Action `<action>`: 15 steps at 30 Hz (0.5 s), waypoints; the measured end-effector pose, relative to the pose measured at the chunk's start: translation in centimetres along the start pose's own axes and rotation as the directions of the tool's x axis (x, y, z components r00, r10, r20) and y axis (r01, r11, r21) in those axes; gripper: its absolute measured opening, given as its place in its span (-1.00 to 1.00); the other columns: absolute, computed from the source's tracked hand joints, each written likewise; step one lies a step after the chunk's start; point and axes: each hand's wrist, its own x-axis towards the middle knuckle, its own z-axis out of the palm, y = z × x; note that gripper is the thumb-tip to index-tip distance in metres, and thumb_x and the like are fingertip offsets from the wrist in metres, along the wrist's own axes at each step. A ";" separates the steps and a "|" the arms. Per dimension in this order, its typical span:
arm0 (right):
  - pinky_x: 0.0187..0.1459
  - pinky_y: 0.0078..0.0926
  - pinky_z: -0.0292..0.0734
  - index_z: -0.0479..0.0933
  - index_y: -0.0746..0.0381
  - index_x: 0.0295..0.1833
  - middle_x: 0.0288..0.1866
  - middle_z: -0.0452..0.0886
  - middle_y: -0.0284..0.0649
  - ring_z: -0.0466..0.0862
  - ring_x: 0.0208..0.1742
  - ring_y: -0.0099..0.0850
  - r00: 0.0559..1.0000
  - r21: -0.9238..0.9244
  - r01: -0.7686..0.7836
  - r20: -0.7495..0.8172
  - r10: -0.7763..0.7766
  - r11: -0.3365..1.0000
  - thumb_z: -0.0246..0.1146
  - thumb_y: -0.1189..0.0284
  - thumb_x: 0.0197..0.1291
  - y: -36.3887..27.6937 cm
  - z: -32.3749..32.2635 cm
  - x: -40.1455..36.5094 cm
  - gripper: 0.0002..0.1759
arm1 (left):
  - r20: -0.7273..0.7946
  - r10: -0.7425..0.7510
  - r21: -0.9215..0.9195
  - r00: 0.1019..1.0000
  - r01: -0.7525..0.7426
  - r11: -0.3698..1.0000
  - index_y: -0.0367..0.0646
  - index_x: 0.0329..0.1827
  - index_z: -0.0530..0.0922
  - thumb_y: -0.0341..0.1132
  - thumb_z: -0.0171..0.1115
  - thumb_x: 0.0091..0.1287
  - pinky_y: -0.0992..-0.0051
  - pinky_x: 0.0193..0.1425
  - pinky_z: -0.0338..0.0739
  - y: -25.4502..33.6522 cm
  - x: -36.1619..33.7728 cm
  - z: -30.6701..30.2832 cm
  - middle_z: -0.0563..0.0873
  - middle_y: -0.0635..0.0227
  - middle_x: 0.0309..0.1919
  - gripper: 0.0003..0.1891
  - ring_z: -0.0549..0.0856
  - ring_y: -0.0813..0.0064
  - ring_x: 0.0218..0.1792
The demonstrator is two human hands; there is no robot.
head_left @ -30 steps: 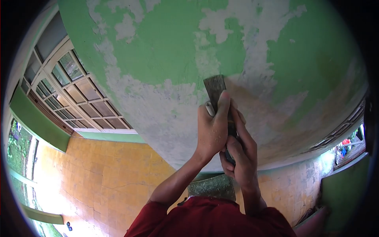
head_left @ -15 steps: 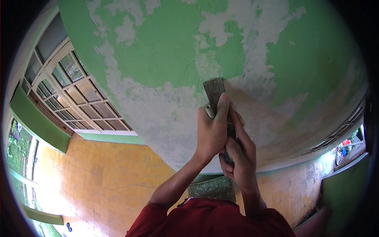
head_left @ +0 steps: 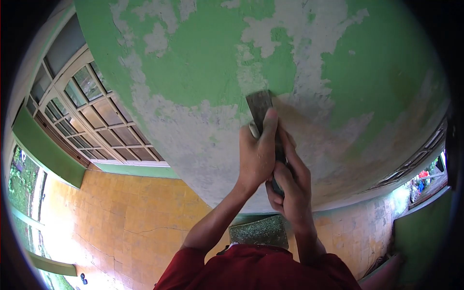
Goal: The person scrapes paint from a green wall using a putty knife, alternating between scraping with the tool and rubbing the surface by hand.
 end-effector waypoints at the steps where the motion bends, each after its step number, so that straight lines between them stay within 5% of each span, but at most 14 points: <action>1: -0.67 -0.70 0.14 0.01 0.17 0.76 -0.35 0.47 -0.43 0.25 -0.66 -0.78 1.000 0.013 -0.004 -0.011 0.004 1.000 -0.07 0.57 0.49 -1.0 0.4 0.8 -0.25 | 0.002 -0.010 -0.002 1.000 0.010 1.000 -0.21 -0.27 0.57 -0.11 0.09 0.67 0.52 -0.45 0.53 0.8 0.6 0.3 0.67 0.33 -0.53 -0.62 0.66 0.58 -0.52; 3: -0.67 -0.71 0.14 0.01 0.16 0.76 -0.34 0.47 -0.43 0.25 -0.65 -0.79 0.999 0.031 -0.029 -0.030 0.029 0.999 -0.06 0.56 0.49 -1.6 0.9 1.7 -0.25 | 0.015 0.110 0.057 0.994 -0.110 0.992 -0.25 -0.41 0.58 -0.14 0.09 0.66 0.51 -0.47 0.47 3.7 2.2 1.0 0.67 0.38 -0.58 -0.54 0.61 0.64 -0.54; 6: -0.63 -0.72 0.19 0.04 0.14 0.76 -0.33 0.49 -0.43 0.30 -0.62 -0.77 0.995 0.012 0.097 -0.002 -0.097 0.995 -0.01 0.53 0.50 -0.8 1.4 1.8 -0.25 | 0.018 0.093 0.093 0.996 -0.094 0.991 -0.26 -0.41 0.57 -0.13 0.10 0.66 0.49 -0.49 0.43 5.0 1.1 0.1 0.65 0.40 -0.58 -0.54 0.59 0.65 -0.53; 8: -0.46 -0.63 0.43 0.07 0.17 0.74 -0.28 0.55 -0.34 0.46 -0.51 -0.66 0.999 -0.032 -0.037 0.036 0.039 0.999 0.06 0.51 0.49 2.6 0.9 -0.8 -0.25 | -0.039 0.003 0.249 0.999 0.007 0.968 -0.31 -0.30 0.62 -0.13 0.09 0.68 0.54 -0.44 0.39 2.0 -2.1 -2.9 0.61 0.47 -0.54 -0.57 0.53 0.75 -0.41; 9: -0.32 -0.51 0.52 0.11 0.20 0.73 -0.22 0.61 -0.24 0.56 -0.41 -0.52 0.999 -0.200 -0.005 0.042 0.013 0.980 0.08 0.50 0.48 5.5 -0.2 -2.6 -0.26 | -0.021 -0.065 0.397 0.998 0.068 0.915 -0.35 -0.22 0.63 -0.15 0.07 0.69 0.51 -0.36 0.44 0.0 -4.8 -5.2 0.58 0.47 -0.52 -0.58 0.50 0.74 -0.35; 11: -0.08 -0.29 0.61 0.18 0.24 0.69 -0.12 0.68 -0.03 0.71 -0.21 -0.21 0.993 -0.494 0.115 0.047 -0.105 0.862 0.13 0.48 0.47 11.3 -3.4 -7.0 -0.29 | 0.022 -0.006 0.521 1.000 -0.006 0.853 -0.36 -0.12 0.67 -0.29 0.13 0.62 0.31 -0.17 0.60 -6.6 -11.4 -10.4 0.75 0.10 -0.44 -0.72 0.79 0.25 -0.35; 12: 0.02 -0.19 0.62 0.22 0.26 0.66 -0.07 0.70 0.07 0.74 -0.11 -0.05 0.980 -0.609 0.183 0.049 -0.193 0.772 0.14 0.47 0.47 13.9 -5.0 -9.3 -0.32 | -0.034 -0.148 0.638 0.988 0.136 0.758 -0.35 -0.06 0.69 -0.31 0.18 0.54 0.24 -0.13 0.64 -10.0 -14.8 -14.2 0.79 -0.05 -0.33 -0.76 0.82 -0.01 -0.26; 14: -0.03 -0.15 0.61 0.28 0.34 0.61 -0.07 0.70 0.21 0.73 -0.14 0.02 0.990 -0.683 -0.134 -0.117 0.073 0.718 0.14 0.41 0.49 19.3 -9.2 -15.7 -0.36 | -0.264 -0.513 0.725 0.817 0.519 0.453 -0.32 -0.06 0.67 -0.20 0.23 0.50 0.07 -0.18 0.65 -20.4 -23.8 -25.8 0.79 -0.02 -0.33 -0.71 0.79 -0.10 -0.28; 15: -0.03 -0.14 0.61 0.31 0.33 0.59 -0.06 0.70 0.23 0.74 -0.11 0.05 0.976 -0.697 -0.214 -0.183 0.119 0.684 0.14 0.42 0.48 22.8 -11.7 -19.7 -0.38 | -0.103 -0.544 0.994 0.833 0.065 -0.088 -0.30 -0.04 0.68 -0.11 0.21 0.50 0.00 -0.13 0.67 -26.6 -30.7 -33.6 0.79 -0.04 -0.30 -0.64 0.79 -0.09 -0.25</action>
